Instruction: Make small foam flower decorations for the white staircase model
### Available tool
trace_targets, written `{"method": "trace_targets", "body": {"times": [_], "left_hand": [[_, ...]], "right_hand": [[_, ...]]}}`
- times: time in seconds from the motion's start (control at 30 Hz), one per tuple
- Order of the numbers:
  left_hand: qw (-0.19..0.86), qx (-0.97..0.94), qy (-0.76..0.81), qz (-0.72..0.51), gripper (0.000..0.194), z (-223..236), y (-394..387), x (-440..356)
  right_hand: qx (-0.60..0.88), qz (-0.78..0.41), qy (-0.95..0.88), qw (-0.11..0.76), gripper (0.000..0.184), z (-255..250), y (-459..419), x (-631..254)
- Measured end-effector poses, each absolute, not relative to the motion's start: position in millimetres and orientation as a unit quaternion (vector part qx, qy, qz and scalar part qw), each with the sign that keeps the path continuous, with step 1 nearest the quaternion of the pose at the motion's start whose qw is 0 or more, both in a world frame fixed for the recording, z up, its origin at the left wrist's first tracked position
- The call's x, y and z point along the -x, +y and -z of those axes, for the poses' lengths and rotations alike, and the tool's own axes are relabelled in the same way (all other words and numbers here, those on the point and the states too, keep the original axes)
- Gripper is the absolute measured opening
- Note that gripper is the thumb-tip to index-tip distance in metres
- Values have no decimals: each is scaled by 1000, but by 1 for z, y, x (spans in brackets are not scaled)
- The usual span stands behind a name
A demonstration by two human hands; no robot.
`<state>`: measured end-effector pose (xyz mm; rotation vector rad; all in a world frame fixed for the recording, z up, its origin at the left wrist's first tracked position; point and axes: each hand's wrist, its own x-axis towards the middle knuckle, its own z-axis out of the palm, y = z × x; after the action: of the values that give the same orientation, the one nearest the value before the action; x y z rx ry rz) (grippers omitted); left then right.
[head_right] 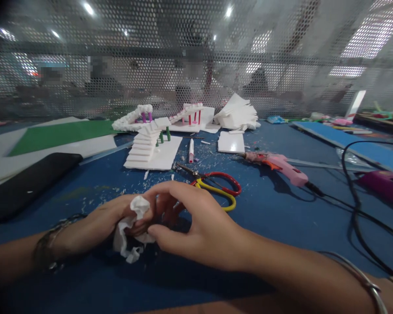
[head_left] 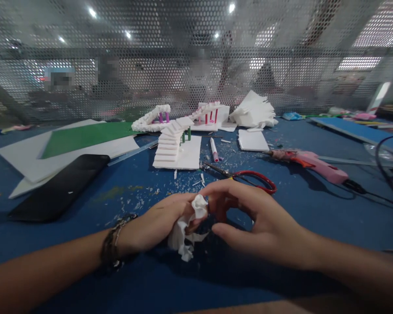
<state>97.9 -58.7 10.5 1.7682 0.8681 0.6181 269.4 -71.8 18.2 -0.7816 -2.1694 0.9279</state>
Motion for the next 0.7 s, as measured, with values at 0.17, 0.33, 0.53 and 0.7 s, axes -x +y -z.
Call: {"method": "trace_targets", "body": {"times": [0.17, 0.33, 0.53, 0.7], "left_hand": [[474, -765, 381, -212, 18, -11, -60, -96], [501, -770, 316, -236, 27, -4, -64, -95], [512, -741, 324, -289, 49, -4, -62, -94], [422, -758, 389, -310, 23, -8, -60, -94]], "right_hand": [[291, -317, -844, 321, 21, -17, -70, -267], [332, -330, -809, 356, 5, -17, -67, -267], [392, -392, -738, 384, 19, -17, -60, -269], [395, -409, -731, 378, 12, -21, -60, -266]]}}
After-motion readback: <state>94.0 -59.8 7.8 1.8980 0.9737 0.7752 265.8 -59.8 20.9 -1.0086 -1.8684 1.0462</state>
